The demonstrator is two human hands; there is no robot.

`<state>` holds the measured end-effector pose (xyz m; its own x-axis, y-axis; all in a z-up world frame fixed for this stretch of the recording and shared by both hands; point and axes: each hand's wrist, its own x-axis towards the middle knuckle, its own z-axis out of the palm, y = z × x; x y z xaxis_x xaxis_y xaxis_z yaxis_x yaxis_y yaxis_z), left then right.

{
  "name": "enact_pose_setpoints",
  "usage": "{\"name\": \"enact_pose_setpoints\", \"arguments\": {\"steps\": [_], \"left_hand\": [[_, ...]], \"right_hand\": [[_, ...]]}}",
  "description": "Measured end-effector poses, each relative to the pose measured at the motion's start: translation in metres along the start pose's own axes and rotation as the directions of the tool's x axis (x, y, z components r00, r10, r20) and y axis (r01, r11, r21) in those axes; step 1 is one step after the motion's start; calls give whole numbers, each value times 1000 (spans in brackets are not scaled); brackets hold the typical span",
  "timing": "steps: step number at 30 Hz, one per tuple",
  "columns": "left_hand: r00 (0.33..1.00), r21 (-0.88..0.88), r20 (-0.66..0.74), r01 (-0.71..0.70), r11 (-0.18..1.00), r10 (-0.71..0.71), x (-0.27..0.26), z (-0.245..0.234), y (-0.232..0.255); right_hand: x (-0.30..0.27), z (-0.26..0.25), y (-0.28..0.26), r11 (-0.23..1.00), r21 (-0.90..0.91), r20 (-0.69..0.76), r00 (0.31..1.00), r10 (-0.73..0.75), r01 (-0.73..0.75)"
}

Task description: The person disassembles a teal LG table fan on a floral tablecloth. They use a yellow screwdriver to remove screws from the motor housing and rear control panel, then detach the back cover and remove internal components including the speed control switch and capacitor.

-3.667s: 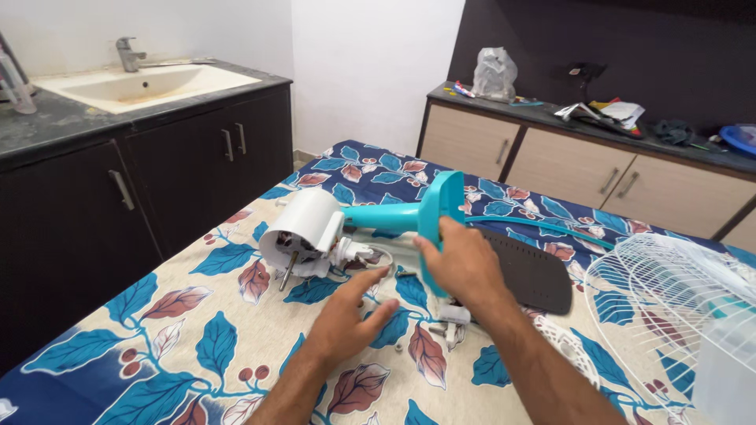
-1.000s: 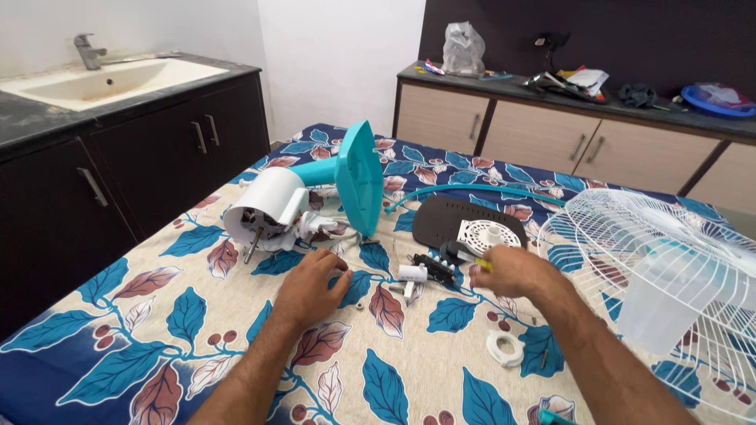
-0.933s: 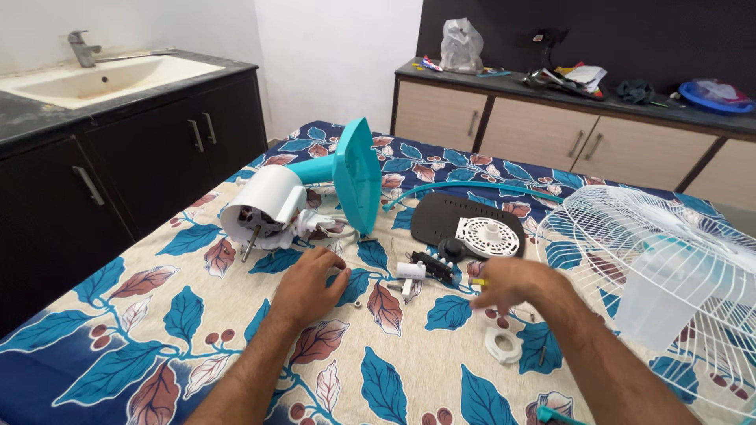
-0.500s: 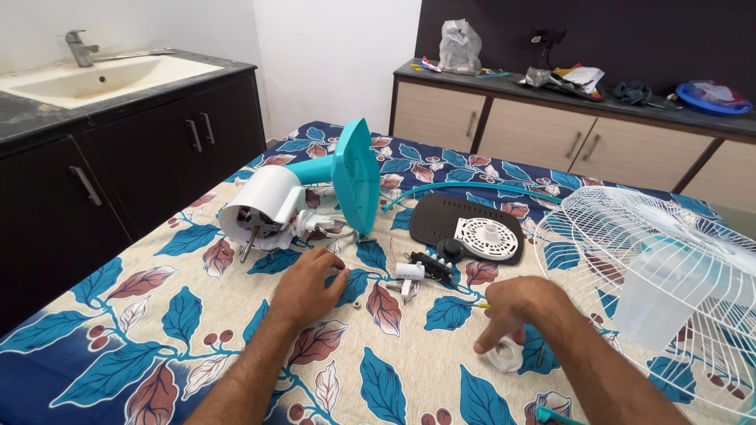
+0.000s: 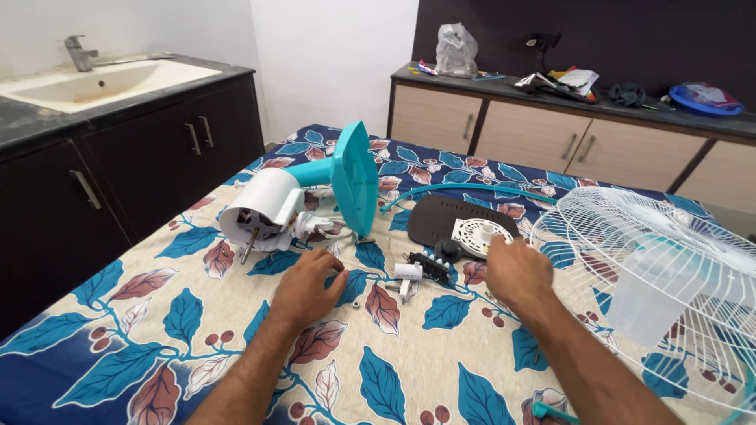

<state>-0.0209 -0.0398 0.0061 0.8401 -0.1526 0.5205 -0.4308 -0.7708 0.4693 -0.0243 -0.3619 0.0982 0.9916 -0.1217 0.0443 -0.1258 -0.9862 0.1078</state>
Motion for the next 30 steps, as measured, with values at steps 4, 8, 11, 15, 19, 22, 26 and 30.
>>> {"name": "enact_pose_setpoints", "arguments": {"steps": [4, 8, 11, 15, 19, 22, 26, 30], "left_hand": [[1000, -1, 9, 20, 1000, -20, 0, -1, -2], [1000, -19, 16, 20, 1000, -20, 1, -3, 1], [986, -74, 6, -163, 984, 164, 0, -6, 0], [959, -3, -14, -283, 959, 283, -2, -3, -2], [989, 102, -31, -143, 984, 147, -1, 3, -7], [997, 129, -47, -51, 990, 57, -3, 5, -8], [998, -22, 40, 43, 999, -42, 0, -1, -5], [990, 8, 43, -132, 991, 131, -2, -3, -3]], "right_hand": [[0, -4, -16, 988, 149, -110, 993, -30, 46], [-4, -6, -39, 959, 275, 71, 993, -90, 67], [-7, 1, -49, 937, 309, 66, 979, -192, 163], [0, 18, -60, 916, 311, 9, 963, -270, 254], [10, 40, -61, 898, 327, -145, 955, -260, 294], [16, 53, -64, 879, 397, -241, 954, -180, 266], [18, 56, -71, 808, 473, -425, 894, -141, 352], [11, 51, -79, 808, 459, -355, 910, -214, 369]]}}
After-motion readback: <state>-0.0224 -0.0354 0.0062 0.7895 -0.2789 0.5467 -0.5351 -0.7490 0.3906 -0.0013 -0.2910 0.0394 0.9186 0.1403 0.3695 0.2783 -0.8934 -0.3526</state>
